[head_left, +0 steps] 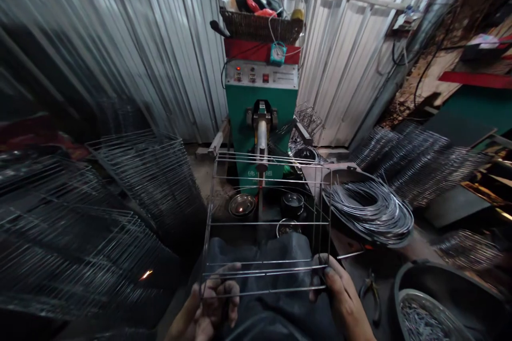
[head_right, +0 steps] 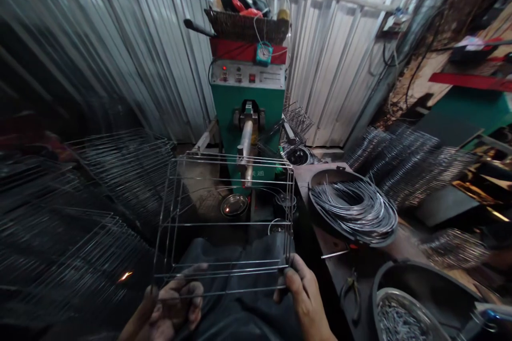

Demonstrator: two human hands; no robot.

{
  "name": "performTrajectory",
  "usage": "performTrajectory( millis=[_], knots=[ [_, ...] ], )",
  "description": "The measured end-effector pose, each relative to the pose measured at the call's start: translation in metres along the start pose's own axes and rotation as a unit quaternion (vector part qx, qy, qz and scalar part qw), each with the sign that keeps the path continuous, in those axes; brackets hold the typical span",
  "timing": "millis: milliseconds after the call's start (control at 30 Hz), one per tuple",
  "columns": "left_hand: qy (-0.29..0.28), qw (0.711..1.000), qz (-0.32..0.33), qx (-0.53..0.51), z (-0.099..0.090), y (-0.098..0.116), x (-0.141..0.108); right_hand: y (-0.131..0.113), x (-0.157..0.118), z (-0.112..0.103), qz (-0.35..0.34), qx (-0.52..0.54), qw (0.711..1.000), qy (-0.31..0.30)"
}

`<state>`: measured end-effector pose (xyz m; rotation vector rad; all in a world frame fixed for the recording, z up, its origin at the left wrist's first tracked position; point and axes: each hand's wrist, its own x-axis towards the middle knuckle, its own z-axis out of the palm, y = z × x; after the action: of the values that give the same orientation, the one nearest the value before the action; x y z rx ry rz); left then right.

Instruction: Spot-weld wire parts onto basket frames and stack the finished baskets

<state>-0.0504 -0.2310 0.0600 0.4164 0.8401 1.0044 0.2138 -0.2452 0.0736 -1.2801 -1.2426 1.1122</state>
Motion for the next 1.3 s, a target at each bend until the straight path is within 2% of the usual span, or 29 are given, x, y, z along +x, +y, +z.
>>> performTrajectory(
  millis=[167,300,467,600,700,767,1000,1300],
  knots=[
    [-0.032,0.999,-0.018,-0.018,0.014,0.010,0.002,0.007,-0.004,0.005,0.004,0.024,1.000,0.019],
    [-0.027,0.999,-0.005,-0.034,0.023,0.008,0.002,0.010,-0.006,0.006,0.002,0.026,0.999,0.022],
    [-0.018,0.998,0.006,-0.052,0.020,0.003,0.002,0.011,-0.006,0.009,-0.007,0.013,1.000,0.019],
    [0.031,0.996,0.000,-0.081,0.012,0.000,0.008,0.006,-0.003,0.015,0.015,-0.014,1.000,0.016],
    [0.081,0.991,-0.003,-0.102,0.010,0.000,0.012,0.004,0.000,0.019,0.011,-0.028,1.000,0.010],
    [0.092,0.990,-0.004,-0.105,0.010,0.001,0.012,0.006,0.002,0.020,0.003,-0.030,1.000,0.009],
    [-0.022,0.998,0.048,-0.035,0.015,0.002,0.002,0.022,-0.003,0.014,-0.034,0.003,0.999,0.008],
    [-0.008,0.999,0.039,-0.030,0.016,-0.001,-0.005,0.017,-0.007,0.014,-0.019,0.001,1.000,-0.004]
  ],
)
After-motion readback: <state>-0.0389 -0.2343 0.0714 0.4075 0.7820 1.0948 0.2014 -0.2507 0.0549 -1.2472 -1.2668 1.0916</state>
